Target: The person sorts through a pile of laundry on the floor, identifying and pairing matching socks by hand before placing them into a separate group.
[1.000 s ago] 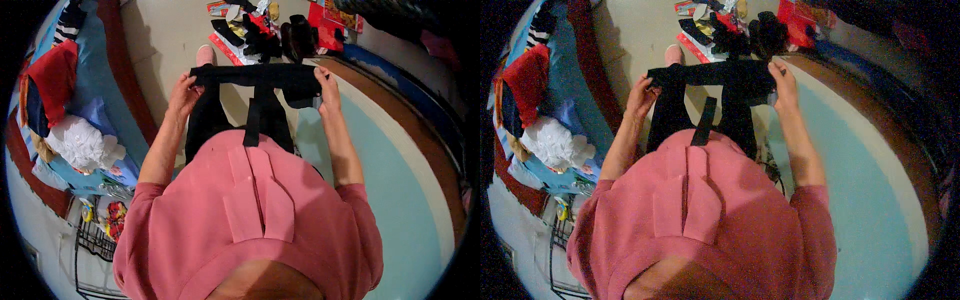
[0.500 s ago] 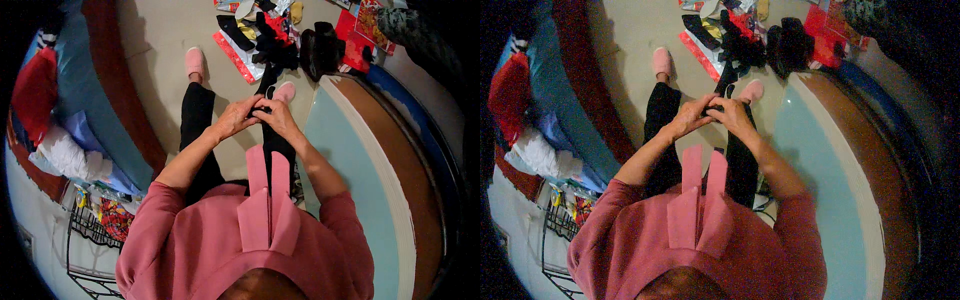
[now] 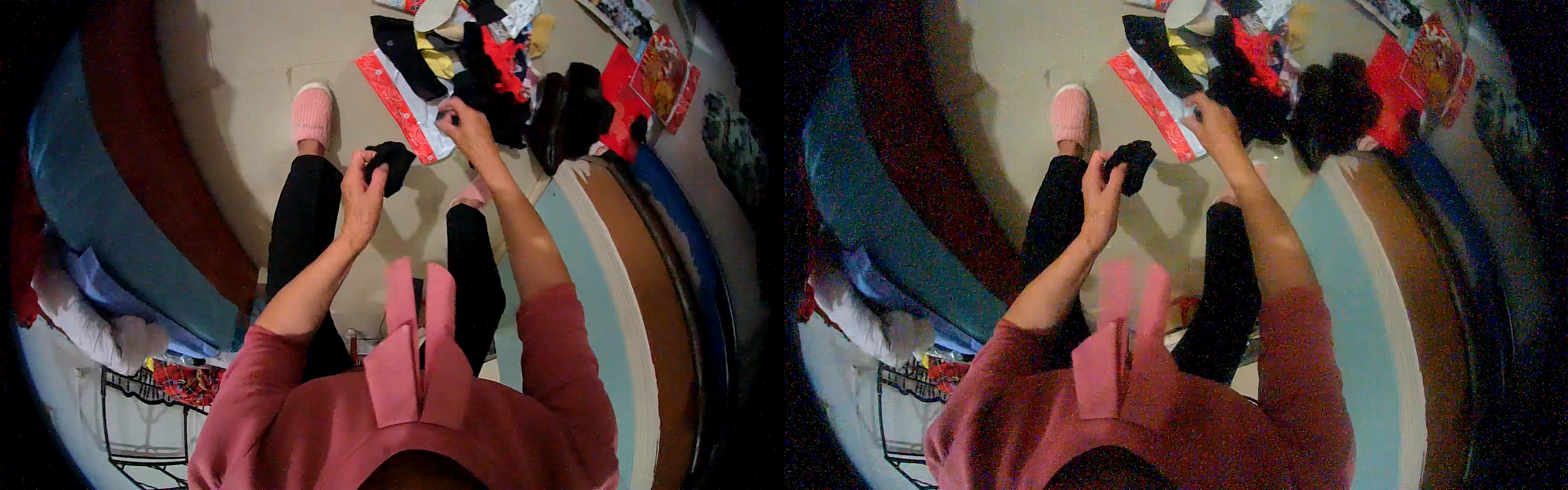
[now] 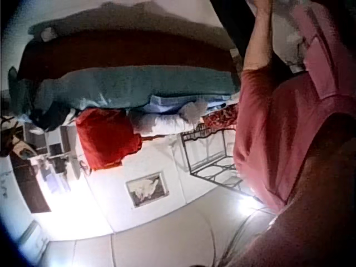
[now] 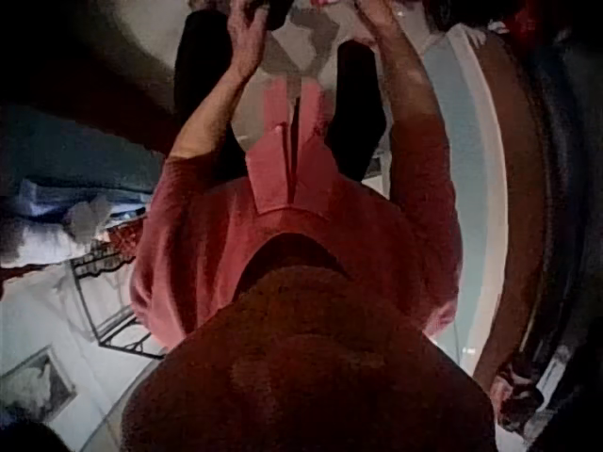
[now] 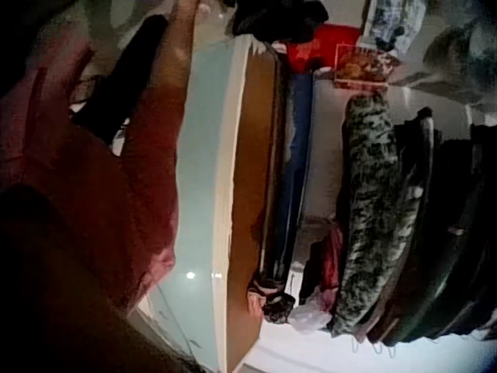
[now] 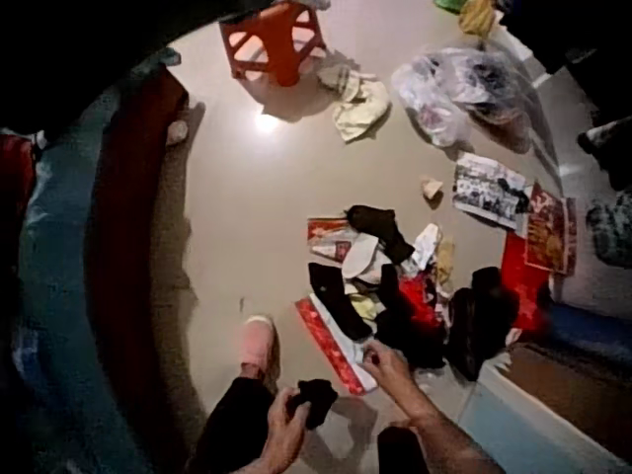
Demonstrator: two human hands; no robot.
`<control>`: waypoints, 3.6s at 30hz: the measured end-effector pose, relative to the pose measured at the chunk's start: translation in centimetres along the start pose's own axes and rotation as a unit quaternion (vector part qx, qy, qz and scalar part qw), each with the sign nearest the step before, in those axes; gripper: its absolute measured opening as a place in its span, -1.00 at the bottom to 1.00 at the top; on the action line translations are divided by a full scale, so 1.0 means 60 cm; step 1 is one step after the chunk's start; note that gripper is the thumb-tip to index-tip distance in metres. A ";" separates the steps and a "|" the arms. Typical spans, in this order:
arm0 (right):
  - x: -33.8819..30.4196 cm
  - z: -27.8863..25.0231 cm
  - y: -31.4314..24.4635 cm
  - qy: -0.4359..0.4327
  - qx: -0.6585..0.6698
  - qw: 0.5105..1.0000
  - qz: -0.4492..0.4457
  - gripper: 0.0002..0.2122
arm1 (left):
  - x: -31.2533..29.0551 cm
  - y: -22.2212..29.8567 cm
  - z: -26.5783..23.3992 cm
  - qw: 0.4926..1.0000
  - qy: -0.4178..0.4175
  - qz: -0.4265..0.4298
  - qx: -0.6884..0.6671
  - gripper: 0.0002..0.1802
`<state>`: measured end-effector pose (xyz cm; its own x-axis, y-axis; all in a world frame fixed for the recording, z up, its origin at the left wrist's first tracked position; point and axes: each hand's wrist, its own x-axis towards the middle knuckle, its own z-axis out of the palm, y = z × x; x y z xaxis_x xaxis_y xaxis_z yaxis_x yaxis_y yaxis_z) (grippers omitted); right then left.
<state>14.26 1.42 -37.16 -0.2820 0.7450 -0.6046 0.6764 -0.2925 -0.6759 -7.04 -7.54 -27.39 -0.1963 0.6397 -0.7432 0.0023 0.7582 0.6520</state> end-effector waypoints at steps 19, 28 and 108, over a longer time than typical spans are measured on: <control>0.170 -0.017 0.013 0.076 0.420 0.890 0.162 -0.73 | 0.087 0.098 -0.093 0.999 0.028 0.027 0.031 -0.82; 0.012 -0.160 -0.100 0.060 0.499 0.850 0.157 -0.56 | 0.081 0.128 -0.034 0.998 0.030 0.057 -0.018 -0.63; -0.213 -0.003 -0.126 0.155 0.156 0.973 0.069 -0.62 | -0.019 0.027 0.126 0.973 -0.189 -0.077 -0.103 -0.63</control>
<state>12.87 -5.80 -24.22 0.0482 0.8165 -0.5753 0.4407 -0.5343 -0.7213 0.57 -6.11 -26.62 0.1970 0.5503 -0.8114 -0.2033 0.8325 0.5153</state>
